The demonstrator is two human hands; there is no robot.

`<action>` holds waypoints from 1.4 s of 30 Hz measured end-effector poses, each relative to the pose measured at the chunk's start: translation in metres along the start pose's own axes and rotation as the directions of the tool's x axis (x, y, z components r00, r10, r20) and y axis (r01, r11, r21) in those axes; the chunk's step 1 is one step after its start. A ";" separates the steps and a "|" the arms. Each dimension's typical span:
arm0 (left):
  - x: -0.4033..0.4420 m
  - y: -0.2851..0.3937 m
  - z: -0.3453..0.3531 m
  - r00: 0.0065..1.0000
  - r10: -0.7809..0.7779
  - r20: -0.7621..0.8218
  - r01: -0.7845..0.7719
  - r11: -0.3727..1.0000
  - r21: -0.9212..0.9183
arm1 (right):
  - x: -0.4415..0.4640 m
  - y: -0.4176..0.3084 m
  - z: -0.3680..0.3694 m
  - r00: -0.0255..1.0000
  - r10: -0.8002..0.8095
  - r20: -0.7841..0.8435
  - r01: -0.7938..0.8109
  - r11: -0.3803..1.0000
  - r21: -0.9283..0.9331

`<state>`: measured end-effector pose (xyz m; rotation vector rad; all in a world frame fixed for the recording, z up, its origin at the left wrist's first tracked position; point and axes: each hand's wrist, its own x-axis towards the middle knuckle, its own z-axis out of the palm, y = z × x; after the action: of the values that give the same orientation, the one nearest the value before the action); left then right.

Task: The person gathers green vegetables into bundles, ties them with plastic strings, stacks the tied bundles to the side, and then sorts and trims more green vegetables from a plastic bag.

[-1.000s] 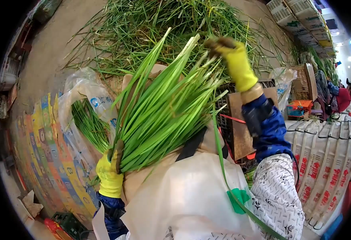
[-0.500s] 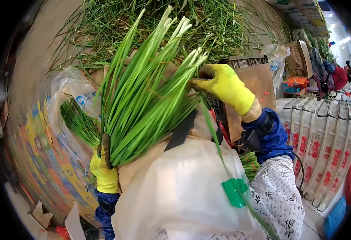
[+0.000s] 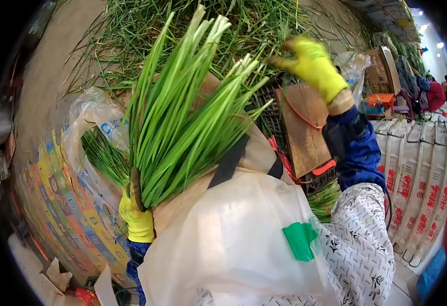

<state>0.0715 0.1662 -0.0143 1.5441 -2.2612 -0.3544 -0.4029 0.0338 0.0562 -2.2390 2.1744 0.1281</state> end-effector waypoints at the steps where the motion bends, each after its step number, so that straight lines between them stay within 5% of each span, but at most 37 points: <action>1: 0.000 0.001 0.000 1.000 -0.011 0.006 0.012 1.000 -0.021 | -0.009 -0.016 0.005 0.978 -0.185 0.092 0.160 0.961 0.225; 3: 0.002 0.003 0.002 0.999 -0.042 0.015 0.043 0.997 -0.060 | -0.022 -0.061 0.015 0.958 -0.276 0.073 0.263 0.953 0.150; 5: 0.000 0.000 0.002 0.999 -0.024 0.022 0.025 0.996 -0.080 | -0.022 -0.079 0.028 0.981 -0.143 0.132 0.014 0.730 0.683; 6: 0.000 0.004 0.000 0.998 -0.055 0.040 0.058 0.995 -0.086 | -0.021 -0.084 0.028 0.947 -0.020 0.320 -0.270 0.491 0.829; 7: 0.001 0.006 -0.001 0.995 -0.083 0.055 0.088 0.992 -0.094 | -0.016 -0.085 0.037 0.991 -0.050 0.126 -0.088 0.466 0.880; 10: -0.002 -0.011 0.017 0.997 -0.070 0.025 0.074 0.975 -0.210 | -0.005 -0.083 0.043 0.999 -0.047 -0.006 0.028 0.491 0.871; 13: 0.000 -0.008 0.018 0.998 -0.067 -0.021 0.054 0.926 -0.374 | 0.009 -0.080 0.030 0.894 -0.251 -0.372 0.373 0.876 0.305; 15: 0.001 -0.006 0.016 0.996 -0.093 0.001 0.088 0.942 -0.324 | 0.027 -0.073 0.037 0.911 -0.286 -0.296 0.345 0.923 0.169; 18: -0.004 -0.006 0.014 0.991 -0.130 0.033 0.134 0.954 -0.267 | 0.066 -0.011 0.055 0.928 0.113 -0.356 0.047 0.910 0.412; 20: -0.007 -0.004 0.011 0.985 -0.163 0.060 0.173 0.951 -0.257 | 0.076 0.030 0.015 0.823 0.502 -0.265 -0.228 0.721 0.655; 21: -0.008 -0.005 0.010 0.983 -0.172 0.063 0.183 0.950 -0.254 | 0.078 0.063 0.009 0.757 0.555 -0.346 -0.142 0.656 0.741; 22: -0.009 -0.005 0.011 0.982 -0.179 0.059 0.188 0.950 -0.248 | 0.095 0.122 0.028 0.736 0.424 -0.528 -0.450 0.889 0.086; 23: -0.008 -0.006 0.013 0.984 -0.172 0.039 0.176 0.957 -0.229 | 0.091 0.114 0.015 0.761 0.470 -0.448 -0.541 0.840 -0.037; 25: -0.010 -0.007 0.018 0.986 -0.165 -0.004 0.161 0.968 -0.194 | 0.077 0.081 -0.003 0.876 0.336 -0.345 -0.393 0.913 -0.108; 26: -0.015 -0.009 0.022 0.984 -0.178 0.005 0.175 0.965 -0.195 | 0.059 0.051 -0.011 0.960 0.202 -0.195 -0.160 0.964 0.212; 27: -0.019 -0.014 0.024 0.982 -0.188 0.012 0.187 0.963 -0.192 | 0.038 0.016 -0.018 0.995 0.011 -0.095 0.042 0.843 0.536; 29: -0.021 -0.020 0.025 0.977 -0.208 0.035 0.211 0.954 -0.215 | -0.001 -0.039 -0.012 0.989 -0.141 -0.038 0.137 0.812 0.567; 32: -0.028 -0.028 0.027 0.956 -0.270 0.119 0.294 0.902 -0.315 | -0.035 -0.110 -0.013 0.936 -0.323 -0.141 0.348 0.911 0.223; 34: -0.023 -0.025 0.028 0.992 -0.126 -0.028 0.116 0.964 -0.238 | -0.046 -0.131 0.007 0.880 -0.418 -0.226 0.455 0.878 0.151; 35: -0.019 -0.024 0.028 0.994 -0.043 -0.096 0.024 0.982 -0.189 | -0.046 -0.135 0.011 0.873 -0.469 -0.133 0.487 0.851 0.194; 37: -0.021 -0.023 0.031 0.990 -0.089 -0.107 0.065 0.975 -0.211 | -0.042 -0.140 0.008 0.786 -0.565 -0.251 0.615 0.753 0.233; 39: -0.020 -0.017 0.022 0.976 -0.217 0.013 0.212 0.939 -0.271 | -0.042 -0.139 -0.015 0.889 -0.454 0.066 0.137 0.401 0.906; 40: -0.017 -0.012 0.018 0.973 -0.230 0.014 0.224 0.932 -0.283 | -0.046 -0.143 -0.030 0.908 -0.341 0.244 -0.241 0.051 0.969; 42: -0.009 -0.001 0.013 0.969 -0.247 0.016 0.240 0.918 -0.316 | -0.027 -0.120 -0.052 0.885 -0.426 0.185 -0.234 -0.063 0.970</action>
<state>0.0694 0.1742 -0.0280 1.6439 -1.8808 -0.7251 -0.2812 0.0604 0.1049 -1.1170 0.9483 -0.7073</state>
